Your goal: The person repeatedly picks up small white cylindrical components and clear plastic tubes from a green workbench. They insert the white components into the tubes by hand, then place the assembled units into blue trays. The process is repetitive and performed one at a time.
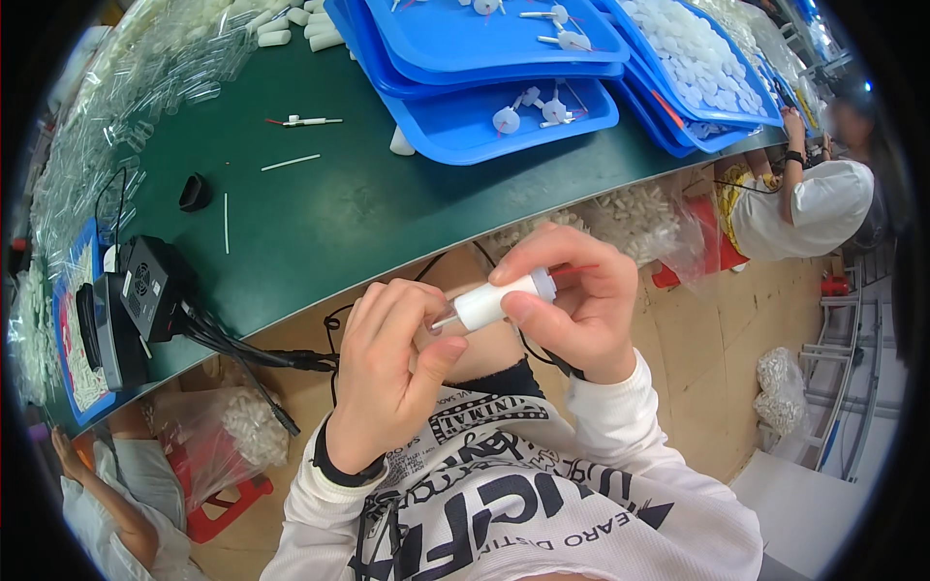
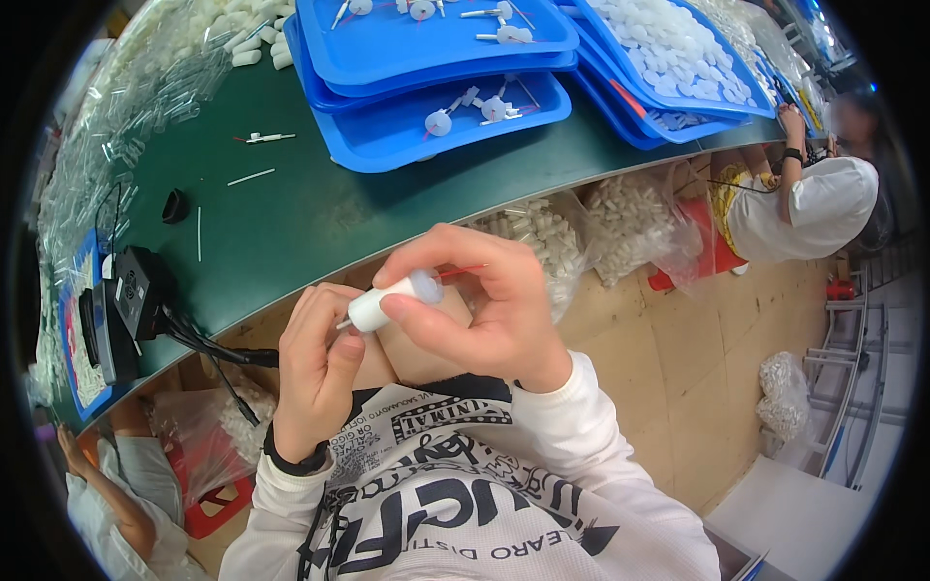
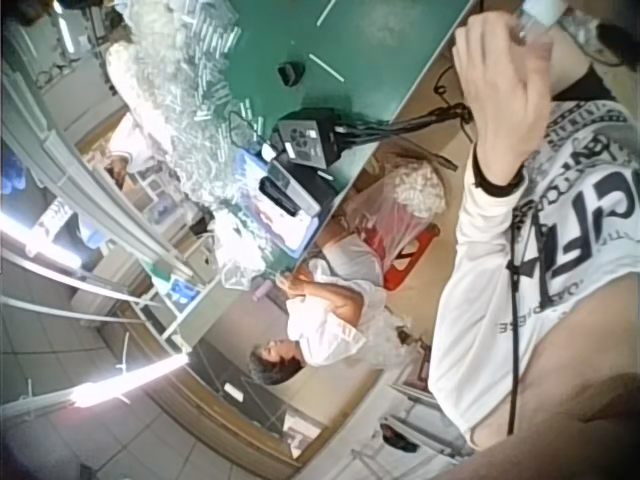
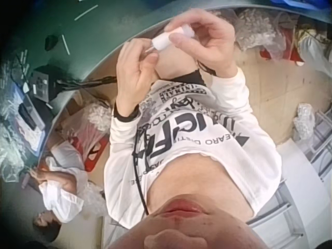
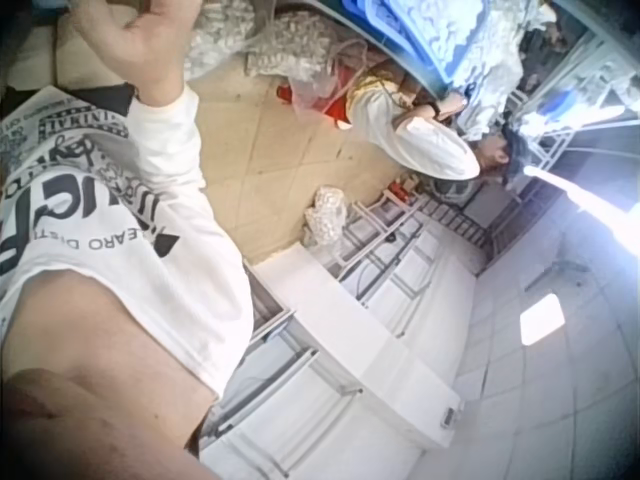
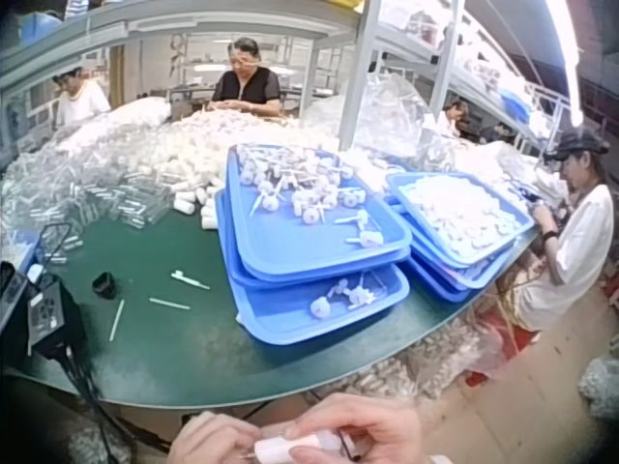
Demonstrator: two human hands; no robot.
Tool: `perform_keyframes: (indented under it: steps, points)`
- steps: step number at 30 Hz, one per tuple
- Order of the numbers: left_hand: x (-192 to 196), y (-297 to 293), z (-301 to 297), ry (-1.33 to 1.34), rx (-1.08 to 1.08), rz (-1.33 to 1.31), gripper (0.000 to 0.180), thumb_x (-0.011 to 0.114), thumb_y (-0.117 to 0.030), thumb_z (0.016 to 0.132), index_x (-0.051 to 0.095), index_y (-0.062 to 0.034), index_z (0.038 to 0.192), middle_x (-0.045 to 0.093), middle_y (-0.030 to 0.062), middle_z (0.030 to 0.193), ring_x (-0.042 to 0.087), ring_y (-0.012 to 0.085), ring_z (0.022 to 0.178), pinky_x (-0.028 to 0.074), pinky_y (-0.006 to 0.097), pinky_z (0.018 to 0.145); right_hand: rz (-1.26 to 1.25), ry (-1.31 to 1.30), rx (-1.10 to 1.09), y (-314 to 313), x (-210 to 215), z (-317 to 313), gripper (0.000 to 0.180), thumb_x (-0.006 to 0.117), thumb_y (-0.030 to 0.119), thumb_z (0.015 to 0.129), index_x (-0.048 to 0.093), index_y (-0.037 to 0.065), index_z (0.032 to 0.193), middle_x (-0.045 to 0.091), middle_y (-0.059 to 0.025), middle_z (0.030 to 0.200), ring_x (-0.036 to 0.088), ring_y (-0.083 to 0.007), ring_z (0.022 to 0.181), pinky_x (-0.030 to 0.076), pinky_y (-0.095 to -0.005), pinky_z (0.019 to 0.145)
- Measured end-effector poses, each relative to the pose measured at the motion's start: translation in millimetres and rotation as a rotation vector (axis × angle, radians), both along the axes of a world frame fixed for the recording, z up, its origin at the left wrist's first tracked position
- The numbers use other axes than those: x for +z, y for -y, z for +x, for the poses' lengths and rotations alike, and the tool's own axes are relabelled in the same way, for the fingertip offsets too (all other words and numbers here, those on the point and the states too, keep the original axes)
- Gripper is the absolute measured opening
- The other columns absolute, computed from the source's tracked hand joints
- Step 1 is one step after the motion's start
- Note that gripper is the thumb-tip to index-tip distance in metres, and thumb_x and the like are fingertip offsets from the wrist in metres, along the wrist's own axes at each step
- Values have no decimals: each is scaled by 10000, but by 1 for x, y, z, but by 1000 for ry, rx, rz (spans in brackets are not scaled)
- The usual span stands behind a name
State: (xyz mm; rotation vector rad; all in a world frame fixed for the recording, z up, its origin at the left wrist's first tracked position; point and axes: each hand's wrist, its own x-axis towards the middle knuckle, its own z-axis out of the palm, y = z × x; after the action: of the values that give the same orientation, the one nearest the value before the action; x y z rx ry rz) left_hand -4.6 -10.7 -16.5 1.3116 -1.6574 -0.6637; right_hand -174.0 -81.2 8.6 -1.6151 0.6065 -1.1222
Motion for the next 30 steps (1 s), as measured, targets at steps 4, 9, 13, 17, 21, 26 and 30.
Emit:
perform_keyframes:
  steps: [4,9,13,17,21,26,30]
  points:
    - [3,-2,2,76,-4,14,298,601,-310,784,521,-25,812,481,69,733,429,242,647,318,324,612,98,-48,26,-3,0,-6,121,648,39,738,626,-4,849,614,-39,767,561,-80,667,437,-201,571]
    - [6,-4,2,341,43,-84,312,618,-338,767,517,-44,792,467,54,711,431,234,629,300,322,596,312,-141,66,-5,1,-10,121,636,20,745,617,-24,856,618,-53,779,574,-86,669,446,-200,568]
    - [6,-2,-3,448,72,-111,293,650,-306,747,521,-47,794,471,57,697,453,223,624,312,318,592,412,-199,108,-6,-1,-5,142,602,-20,755,605,-58,892,610,-79,781,584,-113,645,452,-210,563]
    - [8,-5,-2,291,87,8,264,675,-233,736,549,-30,848,507,63,709,486,225,622,345,317,583,584,163,107,-9,-7,-7,198,612,22,791,619,-25,983,615,-64,805,575,-96,671,461,-193,592]
    - [8,-8,-5,52,47,70,242,679,-136,735,582,-15,920,543,76,733,520,228,616,397,312,562,552,191,83,-21,-28,-11,236,581,13,819,612,-34,1049,604,-71,814,567,-95,664,459,-197,582]
    - [3,-9,-10,8,94,-31,261,696,-66,709,602,-10,946,561,84,752,531,200,586,411,278,504,467,186,30,-41,-35,9,232,551,15,849,616,-26,1068,596,-65,803,546,-81,626,452,-200,566]
    - [2,-10,-5,94,94,-108,265,709,-76,701,606,-5,934,560,78,733,520,190,569,405,278,489,326,149,-27,-41,-35,10,280,553,7,836,595,-23,1111,592,-65,783,523,-81,646,432,-199,536]
